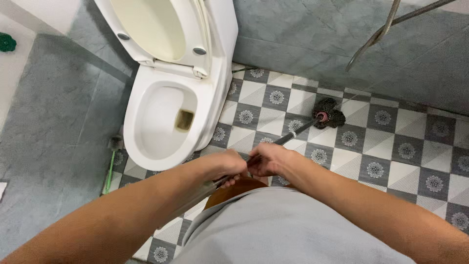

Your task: The person assembles a mop by connecting a metal pole to a mop head. They then use a handheld bidet sprayer to rinse the mop head and the pole connection. Finally, they secure the connection with a small green clip.

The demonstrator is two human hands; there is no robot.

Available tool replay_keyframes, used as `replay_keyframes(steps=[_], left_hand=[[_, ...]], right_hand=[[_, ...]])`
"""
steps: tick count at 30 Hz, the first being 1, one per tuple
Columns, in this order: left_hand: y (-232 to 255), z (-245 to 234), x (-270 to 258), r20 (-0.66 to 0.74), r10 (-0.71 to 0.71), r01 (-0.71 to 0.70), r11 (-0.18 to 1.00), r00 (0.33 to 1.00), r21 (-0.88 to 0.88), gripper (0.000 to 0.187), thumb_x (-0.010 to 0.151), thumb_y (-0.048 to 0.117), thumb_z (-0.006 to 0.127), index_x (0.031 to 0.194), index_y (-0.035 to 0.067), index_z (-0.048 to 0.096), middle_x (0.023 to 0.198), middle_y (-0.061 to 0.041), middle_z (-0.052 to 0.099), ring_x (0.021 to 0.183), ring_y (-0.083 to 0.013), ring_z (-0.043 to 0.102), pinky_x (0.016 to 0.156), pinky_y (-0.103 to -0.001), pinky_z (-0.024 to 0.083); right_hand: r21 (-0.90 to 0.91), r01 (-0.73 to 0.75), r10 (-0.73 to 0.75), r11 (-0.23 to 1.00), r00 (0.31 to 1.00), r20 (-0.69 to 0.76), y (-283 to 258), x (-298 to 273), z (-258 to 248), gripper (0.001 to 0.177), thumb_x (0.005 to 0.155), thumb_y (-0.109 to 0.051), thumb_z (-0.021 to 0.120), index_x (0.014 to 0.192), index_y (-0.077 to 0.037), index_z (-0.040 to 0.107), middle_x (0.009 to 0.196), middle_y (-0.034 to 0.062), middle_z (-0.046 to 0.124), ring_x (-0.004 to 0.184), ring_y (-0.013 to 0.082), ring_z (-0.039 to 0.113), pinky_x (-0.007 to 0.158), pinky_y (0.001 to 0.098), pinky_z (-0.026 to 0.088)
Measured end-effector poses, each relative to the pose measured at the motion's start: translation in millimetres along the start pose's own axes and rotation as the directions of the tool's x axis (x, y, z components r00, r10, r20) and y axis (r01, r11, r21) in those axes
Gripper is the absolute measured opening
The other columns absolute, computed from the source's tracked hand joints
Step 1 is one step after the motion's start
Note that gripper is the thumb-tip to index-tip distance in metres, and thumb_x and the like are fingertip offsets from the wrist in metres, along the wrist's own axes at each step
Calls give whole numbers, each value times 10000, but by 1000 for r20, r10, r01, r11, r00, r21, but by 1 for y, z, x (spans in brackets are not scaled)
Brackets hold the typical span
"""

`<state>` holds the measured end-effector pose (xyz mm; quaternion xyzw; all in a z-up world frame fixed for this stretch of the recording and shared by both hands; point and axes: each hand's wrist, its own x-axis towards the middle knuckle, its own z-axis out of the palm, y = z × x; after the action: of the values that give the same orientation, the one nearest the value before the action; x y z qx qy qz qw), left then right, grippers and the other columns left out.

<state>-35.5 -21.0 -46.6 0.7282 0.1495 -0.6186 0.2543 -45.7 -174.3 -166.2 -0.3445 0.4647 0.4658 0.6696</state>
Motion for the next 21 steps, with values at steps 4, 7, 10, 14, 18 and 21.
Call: replay_keyframes(steps=[4, 7, 10, 14, 18, 21], left_hand=[[12, 7, -4, -106, 145, -127, 978, 984, 163, 161, 859, 85, 603, 839, -69, 644, 638, -166, 640, 489, -241, 611, 428, -382, 487], [25, 8, -19, -129, 212, -181, 959, 969, 219, 201, 839, 46, 542, 969, -66, 647, 663, -181, 663, 502, -257, 644, 438, -393, 516], [31, 4, -48, -152, 226, -195, 961, 962, 196, 303, 828, 54, 553, 1122, 10, 611, 698, -182, 674, 519, -269, 646, 458, -415, 509], [32, -5, -82, -224, 240, -164, 936, 945, 313, 451, 823, 66, 579, 1271, 102, 557, 768, -176, 718, 571, -278, 698, 506, -408, 547], [38, -13, -82, -178, 323, -160, 788, 930, 594, 323, 824, 107, 605, 1130, 53, 694, 783, -161, 742, 626, -269, 723, 552, -383, 557], [57, -4, -55, -202, 301, -146, 821, 932, 551, 284, 845, 128, 648, 1056, -57, 690, 804, -201, 746, 650, -278, 756, 567, -377, 601]], right_hand=[[21, 47, -46, 999, 999, -24, -7, -27, 3, 98, 945, -48, 518, 992, 37, 506, 998, 152, 599, 891, 283, 664, 811, 426, 625], [105, 82, -78, 991, 996, -41, -13, -38, 1, 110, 935, -25, 511, 1013, 53, 503, 995, 163, 611, 906, 295, 677, 822, 437, 637], [78, 111, -108, 991, 994, -32, -16, -44, 4, 111, 937, -39, 541, 1027, 24, 525, 980, 143, 620, 899, 281, 677, 808, 441, 628], [4, 101, -101, 995, 995, 20, -19, -45, 10, 130, 969, -133, 555, 1043, -26, 557, 991, 139, 654, 894, 274, 690, 801, 459, 602], [40, 30, -32, 999, 997, 69, -28, -21, 5, 180, 1014, -194, 581, 1058, -20, 566, 992, 127, 659, 890, 272, 680, 815, 460, 594], [59, 36, -41, 998, 996, 85, -39, -3, -21, 143, 1017, -161, 581, 1047, -22, 573, 969, 114, 643, 879, 246, 667, 821, 438, 590]])
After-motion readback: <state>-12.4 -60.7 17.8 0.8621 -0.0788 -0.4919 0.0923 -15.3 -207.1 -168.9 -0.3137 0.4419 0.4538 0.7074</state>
